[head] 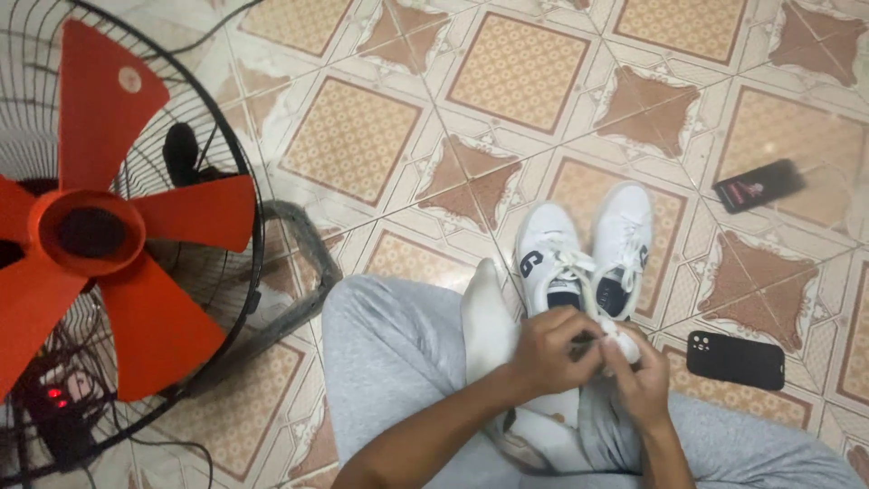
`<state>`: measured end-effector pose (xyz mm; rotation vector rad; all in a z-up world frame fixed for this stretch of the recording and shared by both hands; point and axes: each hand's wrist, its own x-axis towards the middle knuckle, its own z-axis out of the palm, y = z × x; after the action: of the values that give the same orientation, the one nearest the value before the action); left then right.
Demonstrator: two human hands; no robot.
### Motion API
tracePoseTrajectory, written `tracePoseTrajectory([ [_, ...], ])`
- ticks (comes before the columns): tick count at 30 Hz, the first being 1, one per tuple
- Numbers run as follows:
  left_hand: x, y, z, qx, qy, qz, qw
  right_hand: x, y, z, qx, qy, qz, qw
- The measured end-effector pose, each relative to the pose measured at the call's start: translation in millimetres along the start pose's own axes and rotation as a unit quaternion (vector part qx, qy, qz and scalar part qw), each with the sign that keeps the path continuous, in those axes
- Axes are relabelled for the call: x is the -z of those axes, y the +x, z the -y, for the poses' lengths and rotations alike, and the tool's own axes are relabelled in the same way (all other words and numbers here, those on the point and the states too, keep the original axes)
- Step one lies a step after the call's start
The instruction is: Cleaning white sneakers with a cloth while sitting on the floor.
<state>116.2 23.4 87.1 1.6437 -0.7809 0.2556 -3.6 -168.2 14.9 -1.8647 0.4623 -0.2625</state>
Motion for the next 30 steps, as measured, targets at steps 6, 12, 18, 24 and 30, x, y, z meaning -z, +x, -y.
tracePoseTrajectory([
  [6, -0.6, 1.5, 45.0, 0.150, 0.109, 0.132, 0.974, 5.5, 18.8, -20.1, -0.066, -0.016, -0.148, 0.987],
  [12, 13.0, 18.1, 9.4, 0.179, 0.089, 0.276, 0.940, -6.6, 21.8, -33.7, -0.068, 0.012, -0.185, 0.980],
  [18, 8.2, 7.9, 28.0, 0.181, 0.099, 0.273, 0.940, -25.1, 19.9, -19.8, -0.095, 0.083, -0.179, 0.976],
  [24, 25.6, 18.9, 15.9, 0.250, 0.068, 0.254, 0.932, -23.5, 24.0, 0.3, -0.107, 0.035, -0.155, 0.982],
  [30, 53.5, -21.6, 44.8, 0.334, -0.030, 0.128, 0.933, -20.8, 16.3, -28.9, -0.079, 0.009, -0.054, 0.995],
])
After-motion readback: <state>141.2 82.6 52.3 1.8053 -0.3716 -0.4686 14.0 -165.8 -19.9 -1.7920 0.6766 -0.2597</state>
